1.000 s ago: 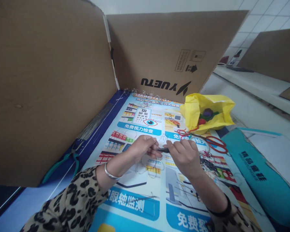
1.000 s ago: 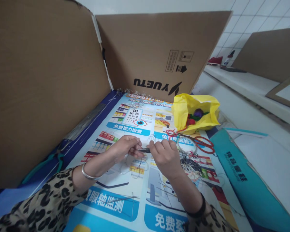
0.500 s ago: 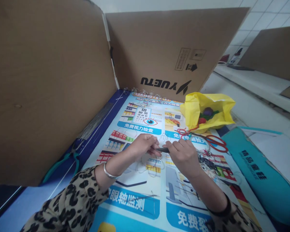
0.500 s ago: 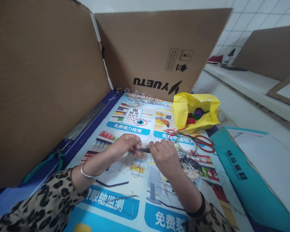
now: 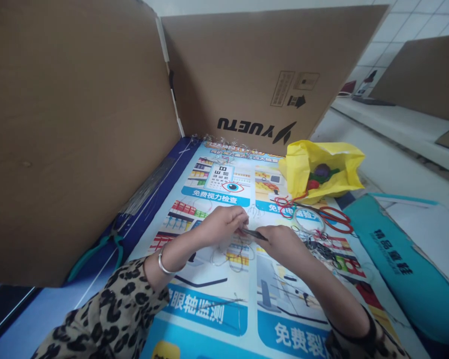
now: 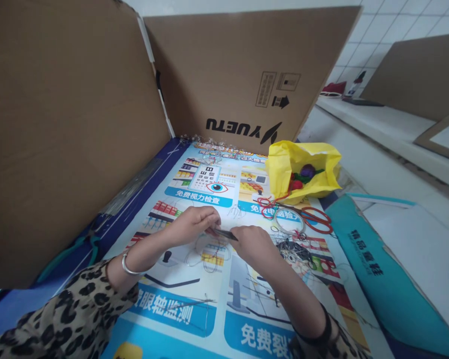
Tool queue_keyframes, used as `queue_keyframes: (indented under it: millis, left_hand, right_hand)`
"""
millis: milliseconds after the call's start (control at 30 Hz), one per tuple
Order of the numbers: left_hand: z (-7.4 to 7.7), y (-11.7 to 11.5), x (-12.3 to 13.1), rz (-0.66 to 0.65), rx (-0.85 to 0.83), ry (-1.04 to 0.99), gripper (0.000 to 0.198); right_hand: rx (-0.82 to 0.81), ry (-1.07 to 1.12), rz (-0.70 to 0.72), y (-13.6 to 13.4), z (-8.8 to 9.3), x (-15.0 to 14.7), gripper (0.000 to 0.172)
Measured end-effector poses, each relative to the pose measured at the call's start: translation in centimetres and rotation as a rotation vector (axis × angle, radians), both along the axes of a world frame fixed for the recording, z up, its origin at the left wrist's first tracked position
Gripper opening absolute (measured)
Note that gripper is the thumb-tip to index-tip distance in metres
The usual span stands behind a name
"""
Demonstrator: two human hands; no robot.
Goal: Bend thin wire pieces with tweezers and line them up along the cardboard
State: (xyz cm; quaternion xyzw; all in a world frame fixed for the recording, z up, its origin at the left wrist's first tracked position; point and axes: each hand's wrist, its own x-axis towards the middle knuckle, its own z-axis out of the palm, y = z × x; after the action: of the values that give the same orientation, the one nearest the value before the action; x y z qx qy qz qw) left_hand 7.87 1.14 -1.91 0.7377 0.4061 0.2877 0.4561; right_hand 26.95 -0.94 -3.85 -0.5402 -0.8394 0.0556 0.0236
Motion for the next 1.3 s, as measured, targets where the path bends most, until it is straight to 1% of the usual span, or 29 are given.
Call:
queue_keyframes:
  millis: [67,133,200,233,300,367,400,500,567,633,767,900,1033,1300]
  left_hand:
    - [0.1,-0.1,-0.1,-0.027,0.048,0.034,0.022]
    - [0.1,-0.1,-0.1,-0.046,0.027,0.029,0.022]
    - [0.0,-0.1,0.0,-0.044,-0.080,-0.020,0.022]
    - [-0.1,-0.1,0.1,-0.029,-0.165,-0.060,0.022]
    - [-0.4,0.1,0.2,0.016,-0.367,-0.164,0.021]
    - [-0.9,0.2,0.4,0.050,-0.534,-0.279,0.021]
    - [-1.1,0.3,0.5,0.061,-0.587,-0.334,0.021]
    - [-1.6,0.1,0.8,0.132,-0.646,-0.477,0.020]
    - [-1.6,-0.1,1.1,0.193,-0.667,-0.540,0.019]
    - [-1.5,-0.4,1.4,0.224,-0.700,-0.570,0.017]
    - [-1.4,-0.8,1.7,0.190,-0.755,-0.615,0.015]
    - [-1.7,-0.8,1.8,0.140,-0.782,-0.650,0.014]
    - [-1.8,-0.8,2.0,0.173,-0.831,-0.663,0.013]
    - [-1.5,-1.1,2.2,0.189,-0.843,-0.653,0.013]
  right_hand:
    - [-0.058,0.033,0.012,0.1,0.1,0.1,0.029]
    - [-0.092,0.041,0.022,0.1,0.1,0.2,0.031]
    - [-0.079,0.025,0.026,0.2,0.0,0.3,0.029]
    - [-0.039,0.010,0.030,0.3,-0.1,0.4,0.025]
    - [0.106,-0.017,0.047,0.4,-0.4,0.5,0.015]
    - [0.295,-0.010,0.080,0.5,-0.6,0.6,0.012]
    - [0.394,0.001,0.100,0.5,-0.6,0.7,0.013]
    - [0.638,-0.022,0.147,0.0,-0.4,0.5,0.016]
    - [0.731,-0.078,0.176,-0.4,-0.2,0.3,0.019]
    - [0.786,-0.116,0.204,-0.7,0.0,0.2,0.021]
    - [0.864,-0.142,0.248,-0.9,0.0,0.0,0.021]
    - [0.891,-0.148,0.277,-0.8,-0.1,0.0,0.020]
    - [0.902,-0.150,0.292,-0.9,-0.1,-0.1,0.019]
    - [0.906,-0.132,0.310,-0.8,-0.2,-0.2,0.020]
